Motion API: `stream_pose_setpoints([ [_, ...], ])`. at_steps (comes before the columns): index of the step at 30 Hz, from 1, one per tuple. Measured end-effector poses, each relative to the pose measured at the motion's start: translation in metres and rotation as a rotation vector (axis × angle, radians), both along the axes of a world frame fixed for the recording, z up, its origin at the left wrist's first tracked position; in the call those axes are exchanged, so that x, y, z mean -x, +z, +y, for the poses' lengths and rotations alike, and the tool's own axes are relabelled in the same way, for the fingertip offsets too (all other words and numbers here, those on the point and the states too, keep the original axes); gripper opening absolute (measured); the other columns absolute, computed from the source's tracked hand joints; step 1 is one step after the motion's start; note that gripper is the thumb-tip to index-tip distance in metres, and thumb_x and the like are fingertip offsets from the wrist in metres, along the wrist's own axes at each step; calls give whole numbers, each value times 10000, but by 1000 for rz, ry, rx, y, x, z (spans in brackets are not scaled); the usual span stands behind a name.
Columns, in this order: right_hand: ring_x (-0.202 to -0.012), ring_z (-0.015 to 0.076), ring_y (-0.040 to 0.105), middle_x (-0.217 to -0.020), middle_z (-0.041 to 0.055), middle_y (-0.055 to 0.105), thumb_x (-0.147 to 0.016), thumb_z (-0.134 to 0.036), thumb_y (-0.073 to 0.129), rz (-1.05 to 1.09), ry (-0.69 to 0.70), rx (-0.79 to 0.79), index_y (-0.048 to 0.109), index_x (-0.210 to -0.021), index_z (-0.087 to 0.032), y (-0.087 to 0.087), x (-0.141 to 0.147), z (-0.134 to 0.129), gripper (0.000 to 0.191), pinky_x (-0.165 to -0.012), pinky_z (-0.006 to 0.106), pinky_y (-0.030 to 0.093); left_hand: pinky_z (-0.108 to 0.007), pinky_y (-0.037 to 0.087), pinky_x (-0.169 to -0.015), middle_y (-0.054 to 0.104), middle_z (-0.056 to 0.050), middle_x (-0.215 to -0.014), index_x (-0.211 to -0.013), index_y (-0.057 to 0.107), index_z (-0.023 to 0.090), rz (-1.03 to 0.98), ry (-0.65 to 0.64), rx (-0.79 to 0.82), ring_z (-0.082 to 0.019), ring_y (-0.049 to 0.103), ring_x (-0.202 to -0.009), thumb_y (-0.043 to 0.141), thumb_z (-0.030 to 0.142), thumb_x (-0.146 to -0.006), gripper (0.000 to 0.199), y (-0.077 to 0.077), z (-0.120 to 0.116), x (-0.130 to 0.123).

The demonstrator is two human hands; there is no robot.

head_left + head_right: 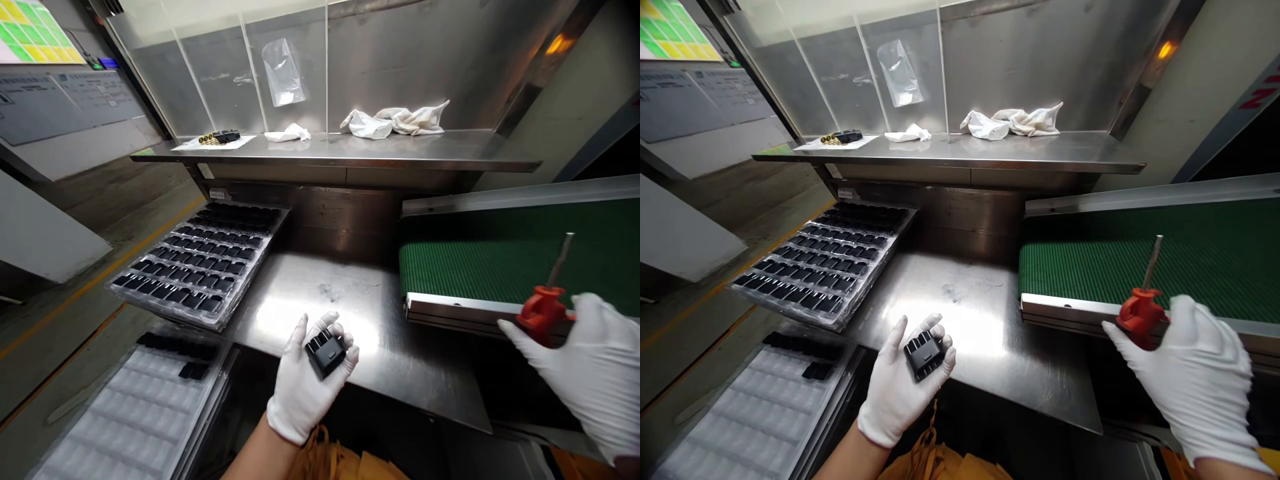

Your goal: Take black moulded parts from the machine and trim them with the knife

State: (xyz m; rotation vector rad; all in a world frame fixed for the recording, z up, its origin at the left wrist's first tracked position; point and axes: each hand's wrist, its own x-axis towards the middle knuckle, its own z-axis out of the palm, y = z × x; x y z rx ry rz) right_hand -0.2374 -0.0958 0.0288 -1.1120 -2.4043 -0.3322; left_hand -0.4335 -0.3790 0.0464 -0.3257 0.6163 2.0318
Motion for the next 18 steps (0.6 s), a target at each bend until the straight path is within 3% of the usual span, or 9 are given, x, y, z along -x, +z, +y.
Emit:
stream_pose_setpoints([
  [2, -875, 423, 565, -807, 130, 529, -841, -612, 486, 133, -11, 73, 493, -1062, -224, -6, 1, -18, 446, -662, 461, 385, -275, 561, -778, 598, -36, -896, -1090, 642, 166, 61, -3, 30, -152, 617, -843, 596, 518, -875, 415, 1, -2, -4],
  [4, -928, 368, 608, -904, 127, 622, -860, -513, 541, 294, 120, 200, 564, -1084, -217, -15, 4, -44, 373, -784, 476, 452, -242, 555, -724, 594, -31, -889, -1124, 639, 175, 142, 7, 40, -141, 607, -813, 563, 607, -860, 512, -1, -5, -8],
  [6, -948, 278, 643, -1022, 97, 674, -871, -434, 571, 418, 335, 409, 619, -1072, -224, -25, 12, -76, 295, -903, 435, 488, -265, 564, -773, 609, -41, -918, -1177, 629, 189, 242, 38, 36, -159, 617, -855, 539, 681, -820, 614, -4, -8, -12],
  [9, -869, 200, 671, -974, 62, 707, -867, -398, 601, 471, 513, 773, 671, -1003, -235, -34, 29, -125, 224, -826, 327, 549, -358, 524, -967, 639, -62, -1019, -1225, 619, 206, 305, 51, -48, -218, 625, -1009, 644, 678, -736, 681, -9, -11, -15],
  [14, -831, 186, 678, -933, 73, 727, -850, -423, 622, 537, 575, 1186, 701, -1001, -211, -33, 62, -179, 273, -734, 263, 567, -399, 298, -1182, 636, -65, -1219, -1274, 598, 219, 273, -31, -170, -252, 544, -1234, 849, 364, -683, 658, -16, -13, -14],
  [18, -720, 178, 663, -851, 79, 729, -807, -468, 653, 573, 514, 1447, 705, -937, -180, -26, 85, -203, 321, -635, 258, 558, -420, 218, -1213, 619, -73, -1299, -1262, 614, 222, 252, -58, -180, -295, 458, -1336, 836, 341, -700, 616, -25, -15, -13],
])
